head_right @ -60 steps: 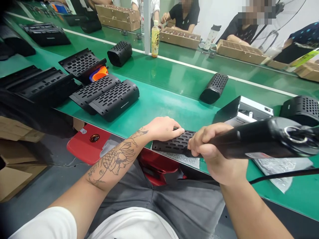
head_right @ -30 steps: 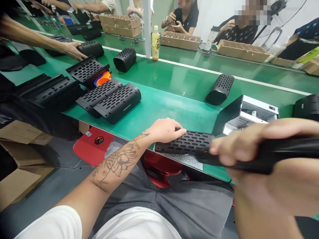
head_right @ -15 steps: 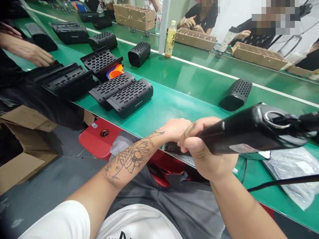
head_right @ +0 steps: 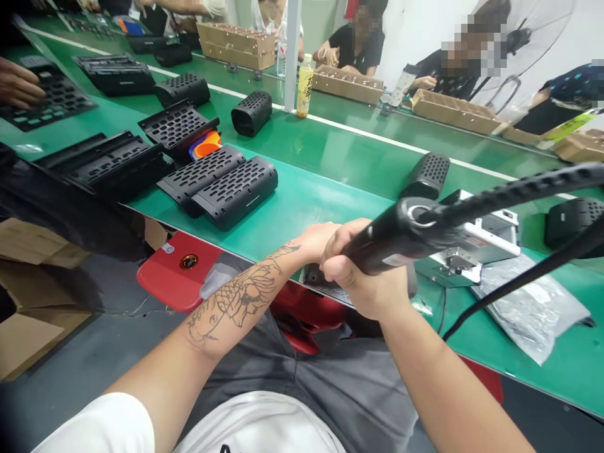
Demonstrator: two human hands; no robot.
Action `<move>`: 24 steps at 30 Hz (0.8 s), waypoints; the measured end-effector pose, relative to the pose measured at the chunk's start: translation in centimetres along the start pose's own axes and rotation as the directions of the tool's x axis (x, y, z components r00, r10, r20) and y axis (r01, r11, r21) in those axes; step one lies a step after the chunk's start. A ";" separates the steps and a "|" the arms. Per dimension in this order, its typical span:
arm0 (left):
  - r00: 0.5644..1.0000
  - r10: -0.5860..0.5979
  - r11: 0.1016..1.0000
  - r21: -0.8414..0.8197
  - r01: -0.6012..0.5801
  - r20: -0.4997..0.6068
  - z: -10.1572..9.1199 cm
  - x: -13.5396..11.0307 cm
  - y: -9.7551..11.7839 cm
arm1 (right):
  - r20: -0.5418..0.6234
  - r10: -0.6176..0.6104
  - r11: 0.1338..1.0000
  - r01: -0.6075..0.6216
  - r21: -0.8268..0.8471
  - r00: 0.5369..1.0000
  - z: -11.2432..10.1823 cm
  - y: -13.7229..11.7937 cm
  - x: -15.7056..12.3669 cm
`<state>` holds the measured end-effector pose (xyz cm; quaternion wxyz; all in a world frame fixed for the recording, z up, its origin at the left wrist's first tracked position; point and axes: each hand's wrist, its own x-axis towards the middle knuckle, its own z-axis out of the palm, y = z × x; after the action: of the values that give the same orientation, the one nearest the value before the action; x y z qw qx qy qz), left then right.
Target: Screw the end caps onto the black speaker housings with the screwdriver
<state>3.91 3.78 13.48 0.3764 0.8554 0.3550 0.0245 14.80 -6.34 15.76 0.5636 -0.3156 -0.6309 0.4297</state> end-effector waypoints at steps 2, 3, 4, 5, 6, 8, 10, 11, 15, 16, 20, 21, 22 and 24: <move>1.000 -0.017 1.000 0.022 0.017 -0.026 0.1 -0.4 -0.2 | -0.045 -0.018 1.000 0.018 -0.002 0.999 -0.1 -0.7 -0.3; 0.999 -0.020 1.000 0.018 0.021 -0.043 0.3 -0.8 -0.5 | -0.076 -0.032 0.999 0.034 0.017 0.997 -0.5 -1.4 -0.4; 0.998 -0.019 1.000 -0.003 0.019 -0.067 0.4 -1.4 -0.8 | -0.113 -0.053 0.998 0.057 0.029 0.992 -1.4 -2.1 -0.5; 0.995 -0.015 0.999 -0.042 0.011 -0.098 0.7 -2.3 -1.2 | -0.168 -0.091 0.995 0.094 0.014 0.982 -2.8 -2.8 -0.5; 0.992 -0.004 0.996 -0.092 -0.008 -0.129 1.1 -3.5 -1.6 | -0.250 -0.152 0.988 0.145 -0.046 0.956 -4.8 -3.4 -0.5; 0.988 0.035 0.982 -0.179 -0.063 -0.152 2.4 -6.5 -2.5 | -0.451 -0.335 0.930 0.214 -0.298 0.828 -10.1 -4.0 -0.4; 0.990 0.097 0.974 -0.193 -0.115 -0.100 4.5 -9.5 -3.3 | -0.572 -0.530 0.814 0.187 -0.549 0.626 -16.0 -3.7 -0.5; 0.988 0.120 0.971 -0.196 -0.136 -0.093 5.9 -10.9 -3.5 | -0.592 -0.551 0.790 0.142 -0.596 0.588 -18.7 -3.2 -0.7; 0.954 0.273 0.962 0.008 -0.275 -0.121 10.9 -13.3 -3.0 | -0.635 -0.495 0.822 0.083 -0.564 0.593 -24.7 -1.1 -2.0; 0.936 0.340 0.939 0.095 -0.331 -0.090 11.5 -13.1 -2.4 | -0.639 -0.466 0.837 0.072 -0.542 0.612 -24.9 -0.7 -2.4; 0.843 0.537 0.774 0.385 -0.503 0.020 9.3 -10.1 0.7 | -0.644 -0.372 0.882 0.039 -0.469 0.668 -23.0 -0.8 -3.2; 0.819 0.573 0.723 0.455 -0.520 0.026 8.0 -8.8 1.5 | -0.644 -0.352 0.890 0.029 -0.455 0.679 -22.3 -1.1 -3.4; 0.800 0.599 0.671 0.517 -0.531 0.044 6.7 -7.4 2.2 | -0.641 -0.335 0.895 0.021 -0.445 0.691 -21.6 -1.5 -3.6; 0.779 0.607 0.596 0.558 -0.577 0.157 4.4 -4.5 3.0 | -0.653 -0.321 0.904 0.017 -0.428 0.686 -20.8 -2.5 -4.1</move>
<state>3.69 -3.18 13.33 0.0601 0.9951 0.0501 0.0602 36.10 -7.19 16.12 0.7261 -0.5005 -0.4636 0.0858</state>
